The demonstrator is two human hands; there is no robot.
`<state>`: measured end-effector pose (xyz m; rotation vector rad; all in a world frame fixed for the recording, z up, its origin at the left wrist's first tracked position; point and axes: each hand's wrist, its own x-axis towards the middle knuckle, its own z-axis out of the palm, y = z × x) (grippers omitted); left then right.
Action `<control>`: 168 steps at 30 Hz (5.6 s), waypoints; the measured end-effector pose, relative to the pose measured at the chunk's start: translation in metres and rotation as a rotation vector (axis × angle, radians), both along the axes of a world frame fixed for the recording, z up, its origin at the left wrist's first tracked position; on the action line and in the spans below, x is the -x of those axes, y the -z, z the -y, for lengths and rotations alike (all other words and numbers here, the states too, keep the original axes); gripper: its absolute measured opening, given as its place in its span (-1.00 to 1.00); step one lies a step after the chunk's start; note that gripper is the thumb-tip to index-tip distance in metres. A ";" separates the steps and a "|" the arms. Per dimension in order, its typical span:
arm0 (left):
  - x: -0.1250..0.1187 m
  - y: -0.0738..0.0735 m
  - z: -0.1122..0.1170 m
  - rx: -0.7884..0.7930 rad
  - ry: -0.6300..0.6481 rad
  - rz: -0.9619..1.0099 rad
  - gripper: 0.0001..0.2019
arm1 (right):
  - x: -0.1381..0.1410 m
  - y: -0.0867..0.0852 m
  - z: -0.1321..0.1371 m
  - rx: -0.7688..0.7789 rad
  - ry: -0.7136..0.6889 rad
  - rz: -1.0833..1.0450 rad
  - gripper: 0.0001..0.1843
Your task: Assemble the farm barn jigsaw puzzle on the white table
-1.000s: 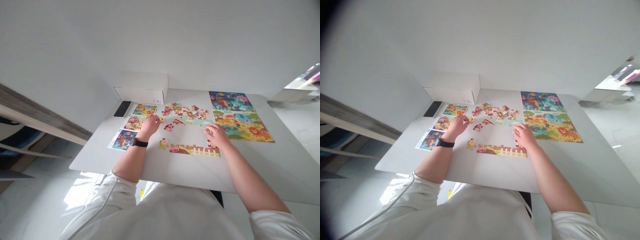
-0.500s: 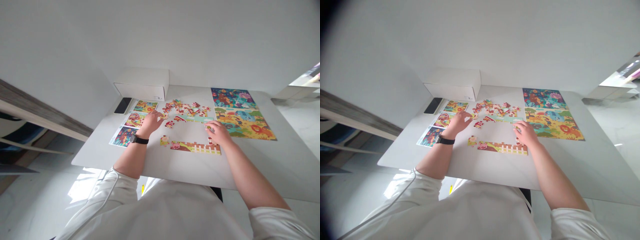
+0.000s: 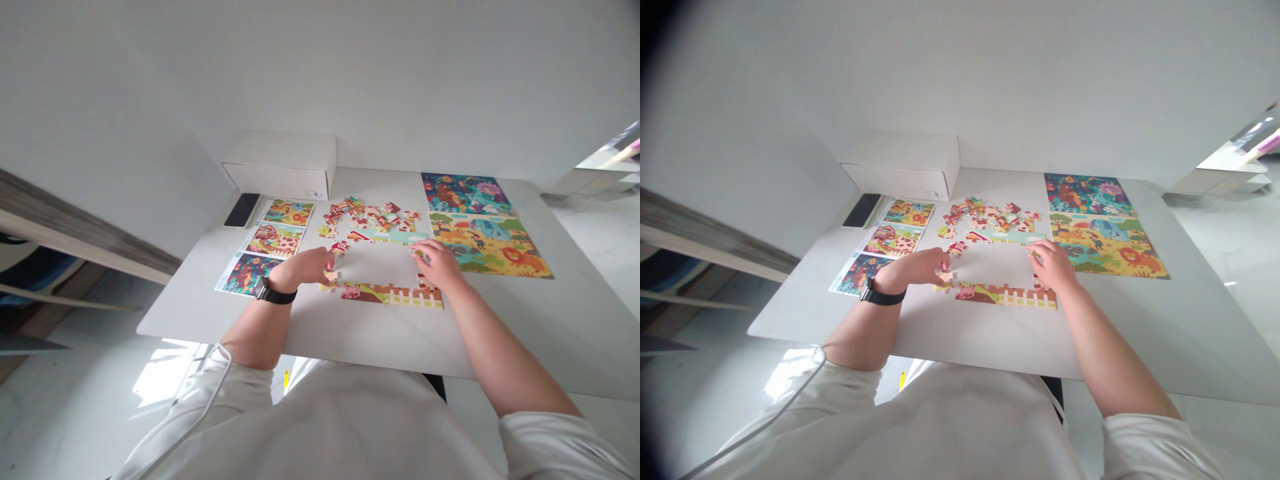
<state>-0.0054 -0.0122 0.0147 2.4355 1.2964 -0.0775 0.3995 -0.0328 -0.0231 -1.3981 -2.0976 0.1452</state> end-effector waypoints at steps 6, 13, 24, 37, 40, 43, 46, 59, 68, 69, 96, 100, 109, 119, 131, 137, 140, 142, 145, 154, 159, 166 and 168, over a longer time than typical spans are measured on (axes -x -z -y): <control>0.001 -0.008 -0.005 -0.110 -0.046 0.064 -0.76 | -0.001 0.002 -0.001 0.003 -0.004 -0.002 -0.68; 0.009 -0.007 -0.009 -0.201 -0.187 0.095 -0.62 | 0.000 0.000 0.001 0.000 0.005 -0.006 -0.68; 0.009 0.003 -0.017 -0.196 0.047 0.154 -0.55 | 0.078 -0.064 0.007 0.143 -0.321 0.155 -0.67; 0.014 0.000 -0.017 -0.232 -0.043 0.140 -0.52 | 0.179 -0.020 0.022 0.221 -0.421 0.324 -0.61; 0.019 0.001 -0.019 -0.221 -0.200 0.158 -0.56 | 0.174 -0.014 0.023 0.213 -0.410 0.312 -0.61; 0.021 0.002 -0.022 -0.261 -0.338 0.152 -0.64 | 0.172 -0.010 0.023 0.202 -0.404 0.300 -0.62; 0.020 0.004 -0.024 -0.369 -0.391 0.164 -0.66 | 0.173 -0.010 0.024 0.197 -0.406 0.301 -0.61; 0.015 0.036 -0.038 -0.433 -0.321 0.183 -0.73 | 0.175 -0.017 0.030 0.188 -0.421 0.330 -0.66; 0.011 0.035 -0.037 -0.427 -0.322 0.134 -0.64 | 0.176 -0.020 0.030 0.211 -0.418 0.334 -0.65; 0.011 0.034 -0.036 -0.427 -0.338 0.118 -0.64 | 0.176 -0.020 0.030 0.211 -0.417 0.333 -0.65; -0.001 0.050 -0.039 -0.451 -0.284 0.253 -0.58 | 0.174 -0.028 0.025 0.191 -0.421 0.248 -0.62; -0.003 0.048 -0.039 -0.457 -0.288 0.285 -0.59 | 0.158 -0.046 0.006 0.181 -0.384 0.202 -0.67; -0.010 0.045 -0.040 -0.486 -0.315 0.422 -0.75 | 0.103 -0.065 -0.076 0.302 -0.025 0.299 -0.68; -0.012 0.041 -0.044 -0.484 -0.395 0.498 -0.77 | 0.123 -0.050 -0.164 0.408 0.188 0.315 -0.68; -0.005 0.044 -0.051 -0.453 -0.449 0.538 -0.76 | 0.164 -0.042 -0.191 0.550 0.354 0.285 -0.57; -0.007 0.043 -0.050 -0.460 -0.431 0.558 -0.77 | 0.136 -0.035 -0.193 0.494 0.377 0.129 -0.64; -0.009 0.042 -0.050 -0.456 -0.422 0.550 -0.77 | 0.125 -0.030 -0.192 0.468 0.366 0.063 -0.72; -0.009 0.041 -0.049 -0.456 -0.413 0.549 -0.77 | 0.120 -0.030 -0.191 0.470 0.388 0.047 -0.75; -0.011 0.042 -0.048 -0.459 -0.402 0.544 -0.76 | 0.117 -0.035 -0.188 0.465 0.473 0.081 -0.74; -0.013 0.049 -0.047 -0.467 -0.405 0.416 -0.68 | 0.165 -0.036 -0.185 0.236 0.050 0.280 -0.61; -0.014 0.045 -0.043 -0.379 -0.488 0.291 -0.55 | 0.194 -0.027 -0.192 0.277 -0.083 0.376 -0.54; -0.015 0.042 -0.042 -0.351 -0.509 0.298 -0.53 | 0.165 -0.028 -0.194 0.340 0.155 0.441 -0.57; -0.015 0.044 -0.042 -0.350 -0.500 0.311 -0.54 | 0.159 -0.026 -0.193 0.329 0.165 0.418 -0.59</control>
